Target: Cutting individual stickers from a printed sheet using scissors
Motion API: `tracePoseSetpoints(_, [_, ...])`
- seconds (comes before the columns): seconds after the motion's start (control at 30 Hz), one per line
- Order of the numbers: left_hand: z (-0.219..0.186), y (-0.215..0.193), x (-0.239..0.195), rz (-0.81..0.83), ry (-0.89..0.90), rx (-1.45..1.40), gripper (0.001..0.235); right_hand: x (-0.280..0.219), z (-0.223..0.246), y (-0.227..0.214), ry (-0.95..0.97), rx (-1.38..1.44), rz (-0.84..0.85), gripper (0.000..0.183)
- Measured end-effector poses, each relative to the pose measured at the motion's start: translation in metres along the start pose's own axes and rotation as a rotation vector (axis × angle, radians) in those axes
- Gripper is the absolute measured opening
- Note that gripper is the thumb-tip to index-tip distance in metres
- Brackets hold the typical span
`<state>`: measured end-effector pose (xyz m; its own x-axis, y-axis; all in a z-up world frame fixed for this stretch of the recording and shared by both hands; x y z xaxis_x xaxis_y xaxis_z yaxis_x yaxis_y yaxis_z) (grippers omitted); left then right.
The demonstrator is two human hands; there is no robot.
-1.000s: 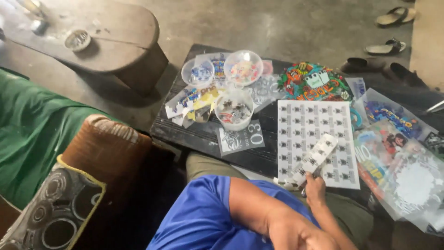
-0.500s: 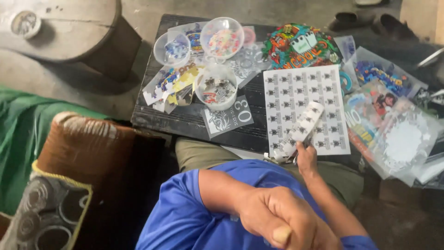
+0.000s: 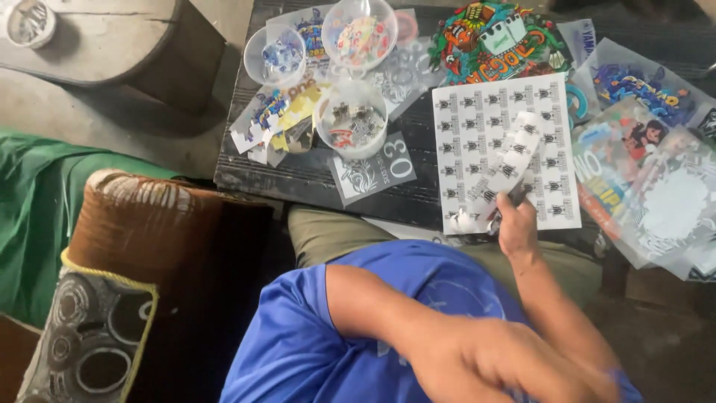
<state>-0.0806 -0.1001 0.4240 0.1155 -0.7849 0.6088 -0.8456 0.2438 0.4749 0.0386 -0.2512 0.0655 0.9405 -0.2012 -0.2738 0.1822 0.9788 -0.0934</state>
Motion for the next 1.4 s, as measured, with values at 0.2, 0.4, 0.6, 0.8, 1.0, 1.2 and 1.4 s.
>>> tracePoseSetpoints(0.2, [0.025, -0.033, -0.027, -0.47, 0.054, 0.316, 0.034, 0.007, -0.032, -0.025, -0.081, -0.094, -0.114, 0.026])
tracePoseSetpoints(0.4, [-0.014, -0.095, -0.075, -0.918, 0.113, 0.677, 0.026, -0.006, 0.02, -0.016, -0.092, -0.056, -0.116, 0.028])
tracePoseSetpoints(0.6, [0.028, -0.214, -0.19, -1.566, -0.347, 0.681, 0.024, -0.02, 0.072, -0.008, -0.158, -0.131, -0.02, 0.028])
tracePoseSetpoints(0.8, [0.103, -0.247, -0.208, -1.469, -0.465, 0.232, 0.045, -0.044, 0.12, 0.015, -0.297, -0.163, 0.17, 0.028])
tracePoseSetpoints(1.0, [0.091, -0.243, -0.194, -1.416, -0.462, 0.354, 0.011, -0.06, 0.154, 0.03, -0.435, -0.267, 0.216, 0.021])
tracePoseSetpoints(1.2, [0.086, -0.237, -0.182, -1.339, -0.428, 0.524, 0.012, -0.044, 0.097, 0.011, -0.399, -0.247, 0.162, 0.018])
tracePoseSetpoints(1.4, [0.087, -0.241, -0.193, -1.406, -0.411, 0.543, 0.013, -0.056, 0.133, 0.021, -0.393, -0.191, 0.163, 0.008])
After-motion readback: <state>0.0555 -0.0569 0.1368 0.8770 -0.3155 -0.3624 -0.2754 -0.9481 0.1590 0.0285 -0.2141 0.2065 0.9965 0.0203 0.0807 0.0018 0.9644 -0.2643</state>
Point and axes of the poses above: each hand's wrist, its own x-axis towards the middle knuckle, its own y-axis out of the palm, z = x × y, the point moved 8 cm from there along x, towards the middle knuckle, and after that the axes turned 5 degrees about -y, right-handed, at the moved point
